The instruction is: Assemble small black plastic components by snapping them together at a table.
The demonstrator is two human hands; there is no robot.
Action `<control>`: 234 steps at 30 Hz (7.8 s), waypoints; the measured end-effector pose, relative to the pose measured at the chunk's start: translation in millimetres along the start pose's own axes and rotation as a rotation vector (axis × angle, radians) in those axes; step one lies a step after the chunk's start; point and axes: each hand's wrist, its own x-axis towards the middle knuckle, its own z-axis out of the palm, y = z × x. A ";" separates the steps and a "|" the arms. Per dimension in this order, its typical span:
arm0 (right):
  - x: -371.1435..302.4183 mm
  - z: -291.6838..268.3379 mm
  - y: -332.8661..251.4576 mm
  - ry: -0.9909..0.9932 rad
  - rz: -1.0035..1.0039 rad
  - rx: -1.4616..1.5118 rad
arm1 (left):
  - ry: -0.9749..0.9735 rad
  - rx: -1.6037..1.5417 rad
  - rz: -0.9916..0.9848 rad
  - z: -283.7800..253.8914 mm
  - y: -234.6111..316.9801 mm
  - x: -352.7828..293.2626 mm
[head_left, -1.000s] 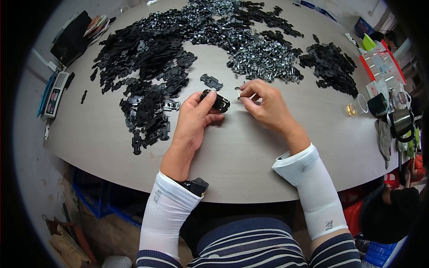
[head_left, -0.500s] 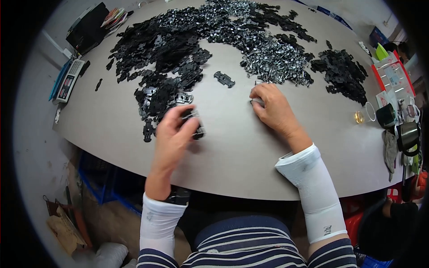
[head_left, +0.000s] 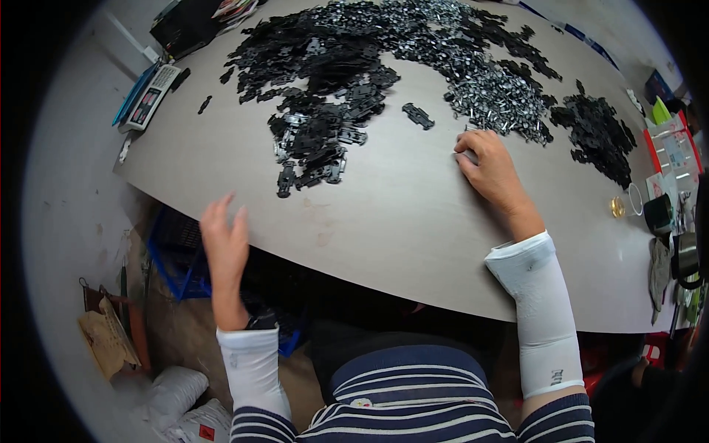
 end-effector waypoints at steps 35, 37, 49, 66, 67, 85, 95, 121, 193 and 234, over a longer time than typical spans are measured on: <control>7.3 1.9 -44.3 0.189 -0.080 0.284 | -0.682 -1.586 -0.587 120.0 201.7 80.5; 6.9 2.5 -40.8 0.142 -0.071 0.234 | -0.675 -1.603 -0.593 122.9 204.3 78.7; 9.0 5.5 -45.5 0.088 -0.010 0.284 | -0.705 -1.670 -0.604 116.9 206.8 73.8; 9.9 6.0 -43.6 0.154 -0.011 0.390 | -0.761 -1.802 -0.601 122.4 207.2 73.1; 11.4 3.2 -45.9 0.133 -0.004 0.403 | -0.752 -1.791 -0.608 122.7 205.4 74.8; 28.6 -5.2 20.3 0.013 0.199 -0.150 | -0.763 -1.797 -0.710 121.7 198.5 81.0; 19.7 -5.7 11.0 0.002 0.203 -0.072 | -0.821 -1.860 -0.655 122.5 198.7 80.6; 10.4 -5.9 -2.9 0.007 0.154 0.050 | -0.793 -1.745 -0.613 120.3 201.7 81.1; -1.9 -14.2 -24.2 -0.143 0.196 0.121 | -0.675 -1.657 -0.594 116.1 202.8 81.4; 14.4 2.2 -54.0 0.093 0.230 0.220 | -0.729 -1.435 -0.234 120.1 216.7 68.5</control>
